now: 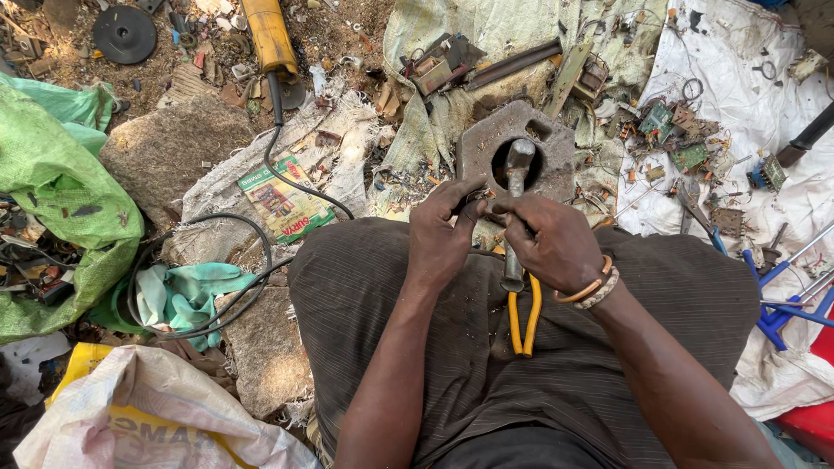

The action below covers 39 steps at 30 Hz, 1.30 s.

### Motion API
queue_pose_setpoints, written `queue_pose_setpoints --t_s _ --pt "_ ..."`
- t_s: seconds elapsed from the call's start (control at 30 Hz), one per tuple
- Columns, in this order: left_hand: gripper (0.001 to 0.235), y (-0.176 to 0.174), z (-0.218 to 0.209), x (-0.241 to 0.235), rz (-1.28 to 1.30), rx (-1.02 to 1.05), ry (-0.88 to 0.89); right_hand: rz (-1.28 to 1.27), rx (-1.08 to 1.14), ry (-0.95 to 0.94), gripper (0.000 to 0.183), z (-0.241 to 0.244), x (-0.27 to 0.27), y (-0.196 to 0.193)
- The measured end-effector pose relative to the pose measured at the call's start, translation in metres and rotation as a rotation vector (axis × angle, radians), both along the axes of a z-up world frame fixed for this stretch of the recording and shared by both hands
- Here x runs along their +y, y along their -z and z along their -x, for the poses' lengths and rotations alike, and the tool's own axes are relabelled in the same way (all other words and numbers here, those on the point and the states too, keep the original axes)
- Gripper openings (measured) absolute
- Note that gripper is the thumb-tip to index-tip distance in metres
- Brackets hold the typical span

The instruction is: The person sits cross-legged and uses a hammer and pliers to strip copper wire from small electronic components. The person repeatedly strikes the components on a metal block and pulls out the wire with pliers.

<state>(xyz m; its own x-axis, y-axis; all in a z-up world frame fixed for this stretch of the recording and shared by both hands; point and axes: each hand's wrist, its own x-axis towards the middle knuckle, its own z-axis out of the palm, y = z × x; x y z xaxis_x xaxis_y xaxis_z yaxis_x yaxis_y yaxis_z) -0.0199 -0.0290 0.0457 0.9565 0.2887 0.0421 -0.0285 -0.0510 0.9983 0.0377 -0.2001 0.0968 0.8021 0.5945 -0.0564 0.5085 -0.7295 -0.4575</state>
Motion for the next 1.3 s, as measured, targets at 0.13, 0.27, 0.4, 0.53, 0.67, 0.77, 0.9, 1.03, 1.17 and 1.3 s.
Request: queue_pose_setpoints --t_s 0.13,0.27,0.4,0.53,0.67,0.77,0.9,1.03,1.17,1.3 --pt "0.031 -0.003 0.001 -0.007 -0.336 -0.115 -0.096 -0.159 -0.037 -0.003 0.015 0.003 -0.005 -0.002" --pt "0.033 -0.002 -0.001 -0.008 -0.339 -0.136 -0.084 -0.220 0.251 0.192 0.018 0.001 -0.004 -0.002" --pt "0.030 0.002 -0.001 -0.010 0.137 0.120 0.097 -0.231 0.020 0.156 0.018 -0.010 -0.010 -0.003" --pt "0.031 0.007 -0.004 -0.011 0.366 0.245 0.162 -0.228 -0.152 0.066 0.017 -0.020 -0.016 -0.005" --pt "0.027 0.014 -0.004 -0.011 0.389 0.205 0.094 -0.234 -0.231 0.058 0.016 -0.017 -0.014 -0.004" --pt "0.022 0.022 -0.004 -0.012 0.258 0.186 0.026 -0.229 -0.324 0.163 0.017 -0.009 -0.016 -0.004" --pt "0.019 0.034 -0.010 -0.012 0.325 0.198 -0.115 -0.454 -0.438 0.267 0.013 0.006 -0.040 -0.014" --pt "0.014 0.042 -0.013 -0.005 0.567 0.037 -0.212 -0.622 -0.416 0.396 0.022 0.011 -0.079 -0.023" --pt "0.015 0.042 -0.009 0.005 0.934 -0.042 -0.164 -0.445 -0.285 0.543 0.026 -0.006 -0.100 -0.004" --pt "0.017 0.032 -0.006 0.008 1.096 -0.080 -0.107 -0.172 0.088 0.658 0.037 -0.016 -0.098 0.034"
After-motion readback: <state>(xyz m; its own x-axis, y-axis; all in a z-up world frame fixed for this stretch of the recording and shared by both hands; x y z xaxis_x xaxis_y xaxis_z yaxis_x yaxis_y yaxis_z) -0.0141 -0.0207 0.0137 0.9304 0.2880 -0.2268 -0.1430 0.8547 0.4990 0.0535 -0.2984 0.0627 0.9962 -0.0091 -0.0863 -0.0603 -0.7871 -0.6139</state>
